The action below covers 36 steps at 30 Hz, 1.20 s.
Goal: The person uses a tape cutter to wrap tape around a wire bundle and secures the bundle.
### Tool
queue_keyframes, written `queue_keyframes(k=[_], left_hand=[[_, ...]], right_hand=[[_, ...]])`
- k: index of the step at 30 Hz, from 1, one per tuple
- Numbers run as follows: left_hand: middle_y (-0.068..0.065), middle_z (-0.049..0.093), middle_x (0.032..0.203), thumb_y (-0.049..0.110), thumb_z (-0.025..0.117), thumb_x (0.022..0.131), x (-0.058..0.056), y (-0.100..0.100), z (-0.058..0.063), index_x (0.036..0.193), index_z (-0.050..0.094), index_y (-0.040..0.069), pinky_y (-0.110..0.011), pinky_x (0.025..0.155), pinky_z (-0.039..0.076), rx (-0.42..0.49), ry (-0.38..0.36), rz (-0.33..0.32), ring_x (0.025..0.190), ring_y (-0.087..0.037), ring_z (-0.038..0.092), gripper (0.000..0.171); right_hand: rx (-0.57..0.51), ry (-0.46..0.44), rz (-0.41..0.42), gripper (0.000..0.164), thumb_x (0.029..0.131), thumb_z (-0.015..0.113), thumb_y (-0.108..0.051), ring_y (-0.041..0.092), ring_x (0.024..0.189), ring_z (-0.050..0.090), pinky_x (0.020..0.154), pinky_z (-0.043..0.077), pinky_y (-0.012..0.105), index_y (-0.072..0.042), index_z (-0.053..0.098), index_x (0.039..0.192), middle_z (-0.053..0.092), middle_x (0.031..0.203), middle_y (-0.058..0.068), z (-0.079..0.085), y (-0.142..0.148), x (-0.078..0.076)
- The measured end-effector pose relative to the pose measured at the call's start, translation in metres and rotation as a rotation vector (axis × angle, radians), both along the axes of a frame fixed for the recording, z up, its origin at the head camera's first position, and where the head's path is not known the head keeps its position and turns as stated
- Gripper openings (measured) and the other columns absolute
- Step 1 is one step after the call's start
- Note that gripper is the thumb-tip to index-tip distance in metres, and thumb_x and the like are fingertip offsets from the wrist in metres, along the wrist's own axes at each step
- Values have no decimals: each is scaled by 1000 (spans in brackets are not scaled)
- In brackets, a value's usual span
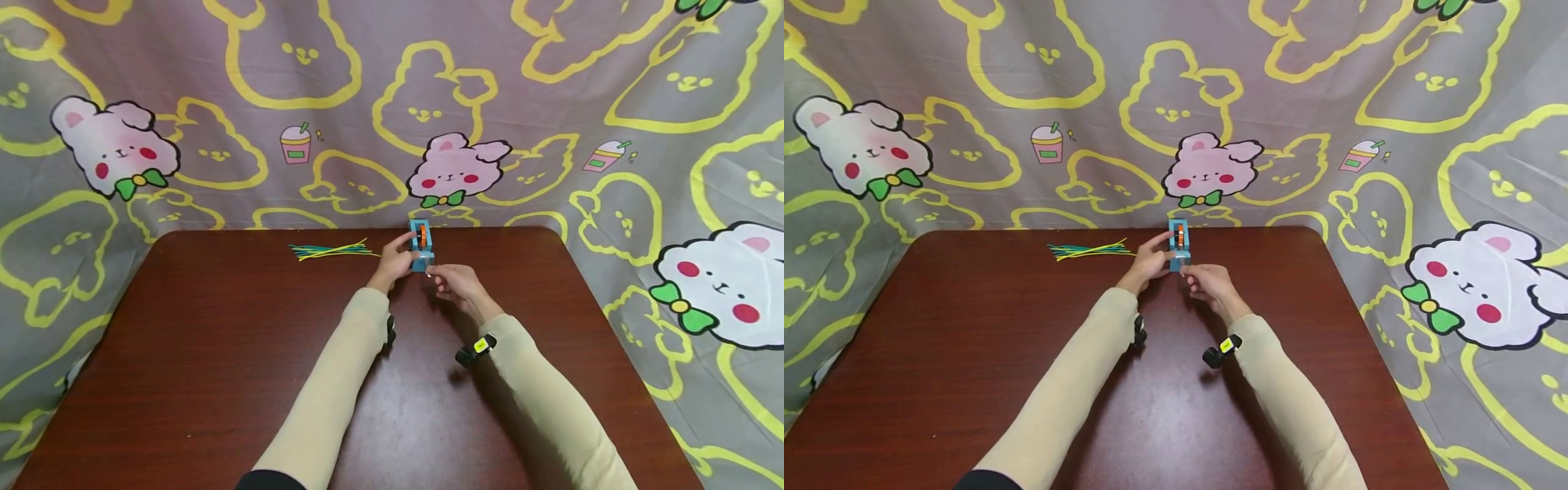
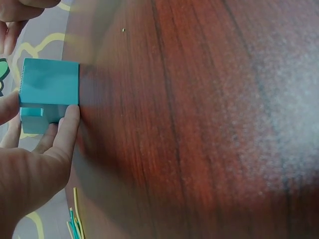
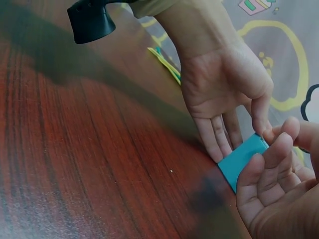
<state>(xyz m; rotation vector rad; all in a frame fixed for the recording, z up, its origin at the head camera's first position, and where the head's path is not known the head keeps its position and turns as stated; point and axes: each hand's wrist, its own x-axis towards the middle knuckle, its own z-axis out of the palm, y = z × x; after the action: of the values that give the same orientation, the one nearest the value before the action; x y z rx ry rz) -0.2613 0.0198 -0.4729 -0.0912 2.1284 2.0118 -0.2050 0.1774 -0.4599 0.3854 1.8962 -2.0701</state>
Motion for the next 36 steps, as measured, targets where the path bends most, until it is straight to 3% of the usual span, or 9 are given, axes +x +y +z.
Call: queue_keyframes(k=[4, 10, 16, 19, 29, 36], left_hand=[[-8, 54, 141, 6, 61, 97, 0, -1, -1, 147, 55, 25, -45, 89, 53, -14, 4, -13, 108, -20, 58, 53], [-9, 53, 142, 7, 61, 98, -1, -4, 0, 146, 56, 26, -46, 90, 53, -14, 8, -7, 108, -21, 58, 52], [-11, 56, 139, 6, 61, 97, 1, -4, 2, 145, 57, 26, -45, 89, 54, -22, 5, -6, 102, -20, 59, 52], [-10, 56, 137, 6, 61, 98, 2, -2, 3, 144, 57, 27, -43, 87, 54, -32, 4, -5, 100, -20, 60, 51], [-10, 51, 146, 7, 61, 99, 3, 0, 5, 146, 55, 28, -44, 90, 53, -24, -3, -8, 110, -23, 60, 51], [-9, 49, 149, 7, 61, 99, 1, 1, 4, 145, 56, 28, -43, 88, 54, -30, -13, 3, 108, -22, 61, 51]], right_hand=[[-17, 2, -1, 13, 96, 68, -15, 6, 50, 51, 58, 50, 27, -1, 70, 95, 56, 61, -3, -1, 0, 3], [-18, 19, 8, 32, 96, 69, -15, 5, 50, 50, 58, 50, 26, 11, 64, 114, 56, 61, -4, 0, -3, 5], [-39, 17, -11, 12, 97, 67, -13, 5, 49, 50, 57, 49, 26, -2, 71, 93, 56, 61, -4, -2, -3, 9], [-42, 20, -11, 13, 97, 66, -12, 5, 49, 50, 57, 49, 26, -7, 72, 87, 56, 60, -4, -3, -2, 11], [-65, 21, -3, 11, 96, 67, -13, 5, 48, 50, 58, 49, 26, -3, 71, 94, 55, 60, -4, -3, 0, 15], [-128, 8, 0, 19, 98, 66, -13, 7, 49, 49, 58, 48, 26, 4, 69, 106, 55, 61, -4, -3, 2, 18]])
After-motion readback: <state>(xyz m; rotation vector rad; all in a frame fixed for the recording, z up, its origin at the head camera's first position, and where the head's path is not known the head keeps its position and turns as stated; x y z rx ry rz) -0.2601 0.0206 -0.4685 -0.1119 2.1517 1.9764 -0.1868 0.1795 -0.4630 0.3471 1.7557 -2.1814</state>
